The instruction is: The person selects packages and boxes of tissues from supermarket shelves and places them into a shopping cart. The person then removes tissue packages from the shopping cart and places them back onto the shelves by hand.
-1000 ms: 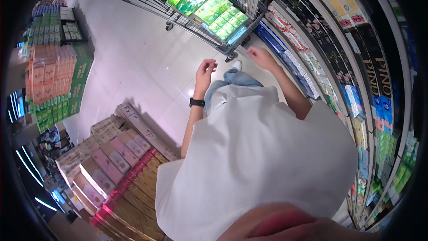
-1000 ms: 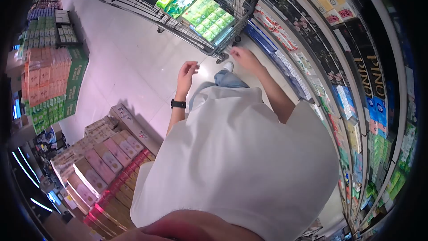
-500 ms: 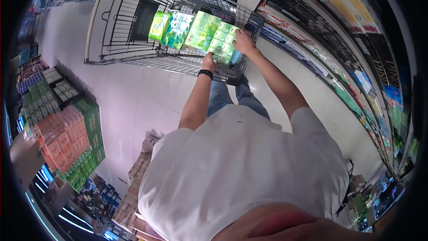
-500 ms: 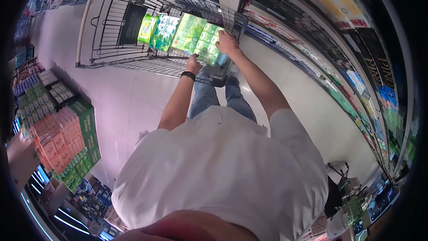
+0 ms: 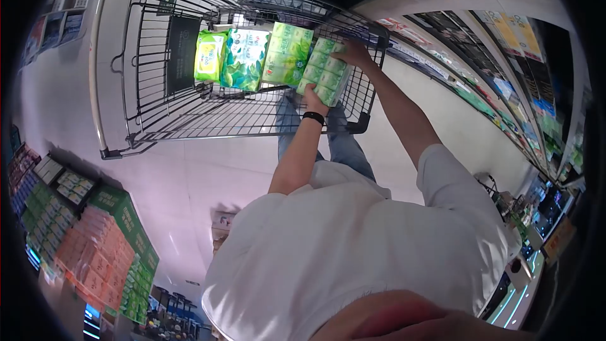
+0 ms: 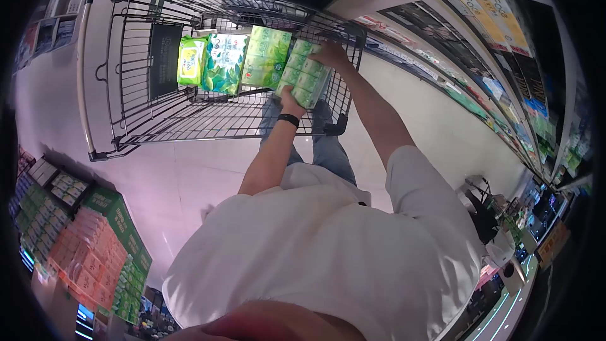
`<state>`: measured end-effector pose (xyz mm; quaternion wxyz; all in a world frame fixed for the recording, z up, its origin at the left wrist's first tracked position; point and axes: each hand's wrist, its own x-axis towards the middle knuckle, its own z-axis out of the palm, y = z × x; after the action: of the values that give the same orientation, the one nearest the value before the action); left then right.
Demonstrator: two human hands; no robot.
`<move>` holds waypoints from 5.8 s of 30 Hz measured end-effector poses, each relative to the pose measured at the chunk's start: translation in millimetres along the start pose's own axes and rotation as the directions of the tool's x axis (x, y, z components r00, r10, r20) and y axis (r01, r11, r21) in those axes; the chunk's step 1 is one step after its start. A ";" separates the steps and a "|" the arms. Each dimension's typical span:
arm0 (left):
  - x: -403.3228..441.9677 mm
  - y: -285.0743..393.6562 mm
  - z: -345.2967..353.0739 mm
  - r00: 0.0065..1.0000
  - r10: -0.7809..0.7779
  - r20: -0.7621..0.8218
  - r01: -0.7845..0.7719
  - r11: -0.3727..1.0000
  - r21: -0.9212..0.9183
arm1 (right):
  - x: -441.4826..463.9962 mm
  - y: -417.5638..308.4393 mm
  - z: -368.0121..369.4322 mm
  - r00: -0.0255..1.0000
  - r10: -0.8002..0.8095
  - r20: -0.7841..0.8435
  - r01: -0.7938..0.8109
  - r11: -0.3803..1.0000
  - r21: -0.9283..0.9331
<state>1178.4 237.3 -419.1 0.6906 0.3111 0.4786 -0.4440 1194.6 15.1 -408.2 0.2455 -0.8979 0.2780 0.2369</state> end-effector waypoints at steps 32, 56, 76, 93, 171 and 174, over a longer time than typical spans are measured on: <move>-243.5 -375.0 -87.9 0.561 -0.825 -0.073 -0.709 -0.524 0.472 | -769.3 37.0 289.2 0.383 0.899 0.214 0.461 -0.386 0.799; -305.9 -688.1 184.1 0.098 -0.906 0.411 -0.853 0.136 0.503 | -856.9 386.5 44.7 0.212 0.967 -0.142 0.498 0.019 0.867; -175.6 -825.7 207.6 0.741 -0.546 0.390 -0.565 -0.195 0.802 | -814.7 695.7 -10.0 0.764 0.609 0.213 0.113 -0.452 0.885; -253.6 -1182.2 357.2 -0.008 -0.671 0.741 -0.996 0.071 0.053 | -971.9 1020.9 -113.0 0.540 0.748 -0.386 0.532 0.053 0.845; -100.1 -1195.7 -339.2 0.906 0.380 -0.189 -0.148 0.700 0.699 | -544.0 1102.3 -9.6 0.918 -0.014 0.397 -0.164 0.897 0.410; -110.9 -1104.5 -369.6 0.746 0.643 -0.172 -0.427 0.662 0.616 | -446.6 949.6 -46.5 0.983 -0.065 0.169 0.055 0.996 0.063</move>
<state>13.5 133.0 -449.0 0.5697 0.7001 0.3405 -0.2634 296.0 -528.9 -415.1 0.3016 -0.8747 0.2357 0.2974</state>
